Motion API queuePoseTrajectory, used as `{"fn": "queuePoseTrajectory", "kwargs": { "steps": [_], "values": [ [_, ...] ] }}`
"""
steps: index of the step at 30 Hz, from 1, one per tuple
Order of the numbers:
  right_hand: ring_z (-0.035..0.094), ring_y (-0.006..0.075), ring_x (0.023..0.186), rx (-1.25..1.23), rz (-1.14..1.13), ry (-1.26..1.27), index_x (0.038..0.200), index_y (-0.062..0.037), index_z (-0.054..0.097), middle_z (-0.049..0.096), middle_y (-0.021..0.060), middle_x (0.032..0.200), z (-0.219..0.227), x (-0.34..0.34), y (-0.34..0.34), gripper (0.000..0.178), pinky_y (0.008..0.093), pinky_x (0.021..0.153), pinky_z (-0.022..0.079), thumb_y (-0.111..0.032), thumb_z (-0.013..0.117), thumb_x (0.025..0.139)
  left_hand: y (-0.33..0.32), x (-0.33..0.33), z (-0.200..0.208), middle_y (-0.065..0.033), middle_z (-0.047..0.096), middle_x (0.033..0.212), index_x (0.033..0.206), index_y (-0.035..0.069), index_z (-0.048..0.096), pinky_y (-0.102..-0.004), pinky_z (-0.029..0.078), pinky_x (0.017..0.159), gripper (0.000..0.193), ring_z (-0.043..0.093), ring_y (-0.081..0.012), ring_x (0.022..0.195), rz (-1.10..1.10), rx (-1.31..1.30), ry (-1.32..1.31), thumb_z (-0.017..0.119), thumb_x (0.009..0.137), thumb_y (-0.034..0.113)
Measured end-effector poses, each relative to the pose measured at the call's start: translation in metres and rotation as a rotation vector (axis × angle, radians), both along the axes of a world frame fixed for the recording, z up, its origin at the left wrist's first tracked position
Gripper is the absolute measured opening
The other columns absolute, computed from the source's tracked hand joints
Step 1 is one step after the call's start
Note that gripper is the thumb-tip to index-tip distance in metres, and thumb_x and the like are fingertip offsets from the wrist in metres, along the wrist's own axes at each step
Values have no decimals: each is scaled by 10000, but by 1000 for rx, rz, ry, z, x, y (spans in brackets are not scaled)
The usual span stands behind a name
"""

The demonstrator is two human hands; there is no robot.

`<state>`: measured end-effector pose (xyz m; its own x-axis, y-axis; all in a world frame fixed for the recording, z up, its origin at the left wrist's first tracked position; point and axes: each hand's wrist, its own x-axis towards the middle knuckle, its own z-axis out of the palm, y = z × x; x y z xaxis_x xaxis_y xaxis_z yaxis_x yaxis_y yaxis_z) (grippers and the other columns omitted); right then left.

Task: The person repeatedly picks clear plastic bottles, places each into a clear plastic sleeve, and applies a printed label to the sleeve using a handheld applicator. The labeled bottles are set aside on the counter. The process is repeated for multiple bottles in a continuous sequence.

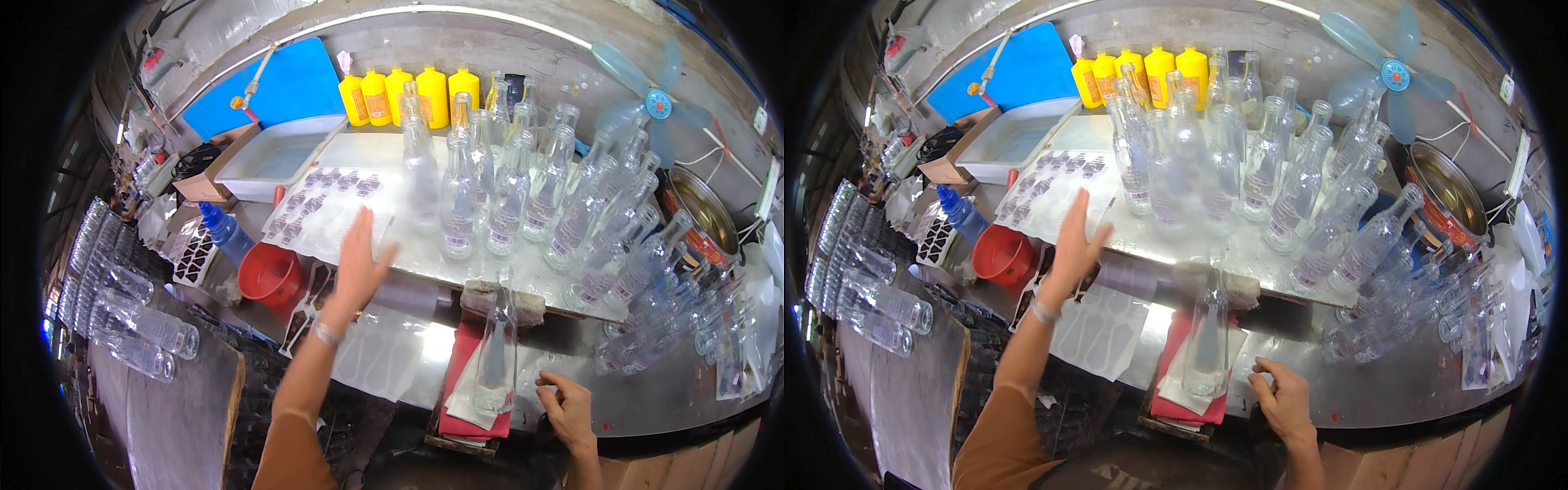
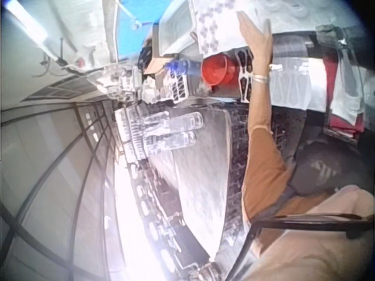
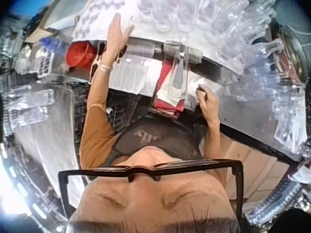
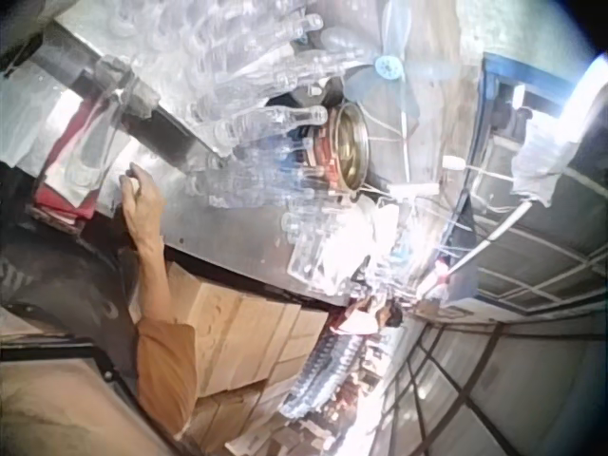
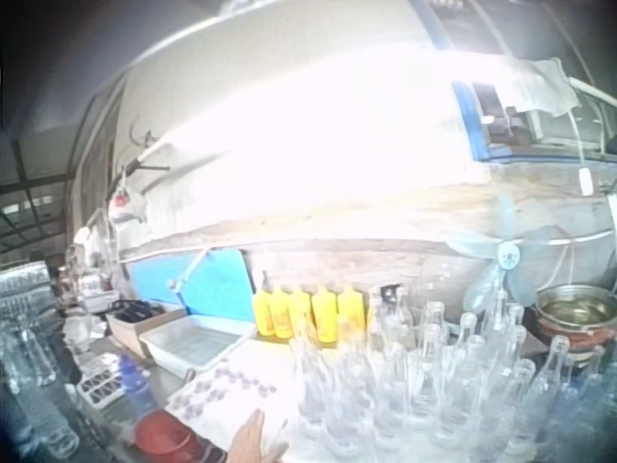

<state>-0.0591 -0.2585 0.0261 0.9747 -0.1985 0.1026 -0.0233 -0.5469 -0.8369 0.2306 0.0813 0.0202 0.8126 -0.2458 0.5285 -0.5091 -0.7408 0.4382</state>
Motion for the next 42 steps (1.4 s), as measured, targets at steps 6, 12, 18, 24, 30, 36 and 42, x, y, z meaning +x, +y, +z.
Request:
{"fn": "queuePoseTrajectory", "kwargs": {
  "steps": [6,12,18,24,30,36,42],
  "values": [
    [501,104,536,14,-93,-4,1099,4,712,747,80,862,-1,5,-5,247,264,536,436,-83,729,869,18,107,2,-238,434,1530,1456,-47,449,-605,172,1197,734,290,-384,1488,267,350,229,546,976,499],
    [538,102,550,13,-64,9,1098,5,713,744,82,877,-6,-2,-1,248,264,549,460,-83,731,867,8,7,7,-189,570,1397,1349,-11,563,-597,234,1173,605,443,-382,1378,203,496,88,607,950,443],
    [550,134,541,18,125,23,1256,-12,635,723,98,1041,2,-10,14,489,288,551,475,-145,801,816,22,-33,22,-214,540,1428,1393,-22,518,-470,364,1140,647,471,-387,1352,-6,358,-90,735,800,117],
    [649,353,753,-260,188,-126,1440,-27,461,631,155,1079,-18,-10,39,759,436,648,538,-203,797,782,50,-18,-11,-149,681,1235,1189,34,673,-390,508,972,332,644,-323,1125,0,248,-178,696,859,60],
    [675,357,860,-279,136,-81,1414,-16,488,646,157,1044,-18,-10,46,753,428,692,544,-181,821,760,18,-67,6,-96,745,1066,1190,22,709,-246,508,836,243,671,-112,905,57,-413,418,662,963,96],
    [677,317,788,-318,122,-113,1411,10,493,635,140,1006,-11,-10,54,754,404,644,547,-224,821,774,-90,-192,54,-142,546,1476,1351,69,615,-497,274,1201,492,473,-296,1413,-458,130,-16,740,880,137],
    [671,341,757,-298,141,-103,1420,-5,479,634,157,1019,-10,-9,49,748,420,657,553,-227,810,787,-87,-219,19,-231,415,1554,1378,107,606,-529,226,1204,539,384,-385,1458,-648,189,25,745,878,255]
  ]
}}
